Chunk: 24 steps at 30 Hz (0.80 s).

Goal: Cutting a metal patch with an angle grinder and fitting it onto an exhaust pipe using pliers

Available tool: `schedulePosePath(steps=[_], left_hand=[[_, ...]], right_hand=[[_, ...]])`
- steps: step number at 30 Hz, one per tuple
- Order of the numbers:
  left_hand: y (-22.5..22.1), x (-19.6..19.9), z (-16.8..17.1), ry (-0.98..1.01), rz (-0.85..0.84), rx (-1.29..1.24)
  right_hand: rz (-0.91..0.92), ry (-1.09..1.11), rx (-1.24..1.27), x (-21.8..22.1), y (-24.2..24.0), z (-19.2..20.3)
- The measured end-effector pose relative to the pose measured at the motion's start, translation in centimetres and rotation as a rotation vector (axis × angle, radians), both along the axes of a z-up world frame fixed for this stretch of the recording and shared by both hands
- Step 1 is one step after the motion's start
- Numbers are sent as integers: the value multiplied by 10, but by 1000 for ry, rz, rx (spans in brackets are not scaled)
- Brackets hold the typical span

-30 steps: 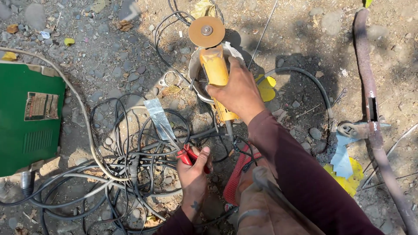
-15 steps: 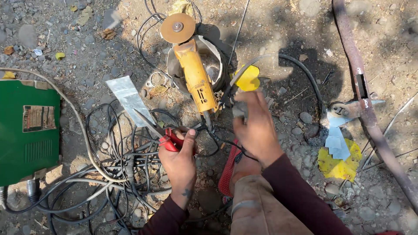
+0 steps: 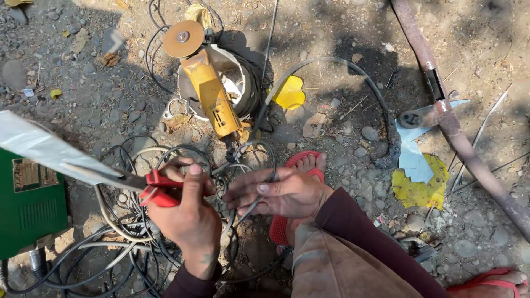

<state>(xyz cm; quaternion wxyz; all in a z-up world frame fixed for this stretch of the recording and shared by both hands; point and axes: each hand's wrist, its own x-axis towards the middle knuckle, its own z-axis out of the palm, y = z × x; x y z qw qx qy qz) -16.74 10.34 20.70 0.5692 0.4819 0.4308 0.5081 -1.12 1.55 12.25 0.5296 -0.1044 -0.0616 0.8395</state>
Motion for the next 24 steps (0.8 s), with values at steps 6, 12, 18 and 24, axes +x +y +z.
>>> schedulePosePath(steps=[6,12,18,24], left_hand=[[8,3,22,106,-67,119],[-26,44,7,612,-696,118],[-66,127,-18,782,-1268,184],[-98,156,-93,1083,-1555,435]], right_hand=[[140,-1555,-160,6,-69,-54],[-477,-1085,-564,19,-111,19],[-734,-980,-651,15,-90,58],[-913,-885,-1062,20,-119,-27]])
